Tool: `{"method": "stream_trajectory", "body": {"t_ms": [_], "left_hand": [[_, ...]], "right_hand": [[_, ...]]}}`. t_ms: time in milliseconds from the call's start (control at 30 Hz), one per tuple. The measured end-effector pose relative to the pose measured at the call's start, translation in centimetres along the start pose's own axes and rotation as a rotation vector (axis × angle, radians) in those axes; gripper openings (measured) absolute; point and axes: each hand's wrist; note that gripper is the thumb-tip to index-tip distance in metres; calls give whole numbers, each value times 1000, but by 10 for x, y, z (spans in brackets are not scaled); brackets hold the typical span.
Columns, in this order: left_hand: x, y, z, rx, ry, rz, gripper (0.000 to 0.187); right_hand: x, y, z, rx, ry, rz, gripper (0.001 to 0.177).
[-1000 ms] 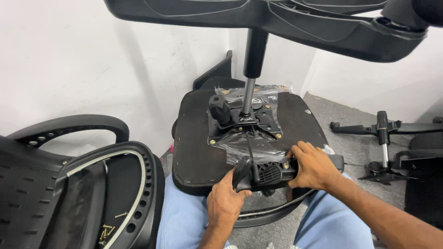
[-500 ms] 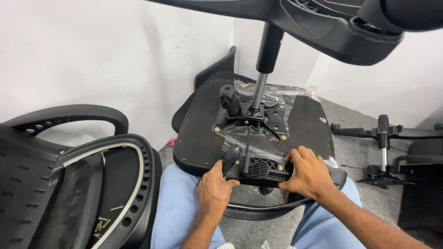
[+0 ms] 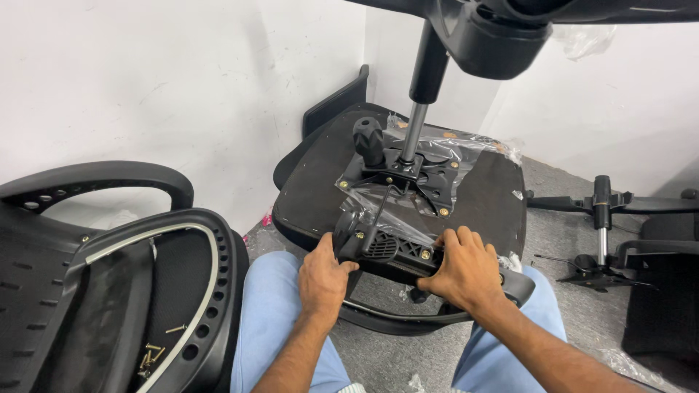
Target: The person assembles an office chair by attaching the seat base to the gas lift and then securing the seat pan to the base using screws. The person removes protective plastic from the wheels and aligns components before fastening them together.
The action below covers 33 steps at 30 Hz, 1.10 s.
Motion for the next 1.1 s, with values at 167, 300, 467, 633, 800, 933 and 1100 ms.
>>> {"method": "stream_trajectory", "body": {"t_ms": [167,300,467,633,800,933,1100], "left_hand": [[-1,-1,10,-1,26,11,37],[-1,2,18,30,23,-5,38],[1,10,26,29,-60,-51,34],[8,16,38,42,-127,-76,26],[17,27,48,-18,-241,-168,28],[30,27,53,-157,-324,-225,38],[47,20,44,-448,-355,-380,77]], "right_hand": [[0,5,4,-4,-13,6,73],[4,10,5,-1,-51,18,73],[9,26,4,-23,-86,82,72],[14,48,4,2,-47,127,74],[17,63,7,-2,-31,144,73],[18,65,9,2,7,150,73],[23,68,7,-3,-17,162,73]]}}
Point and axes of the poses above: each hand's wrist, its own z-axis towards the middle knuckle, its own x-axis out of the palm, y = z × x, and after that the axes turned 3 degrees about x, right-handed
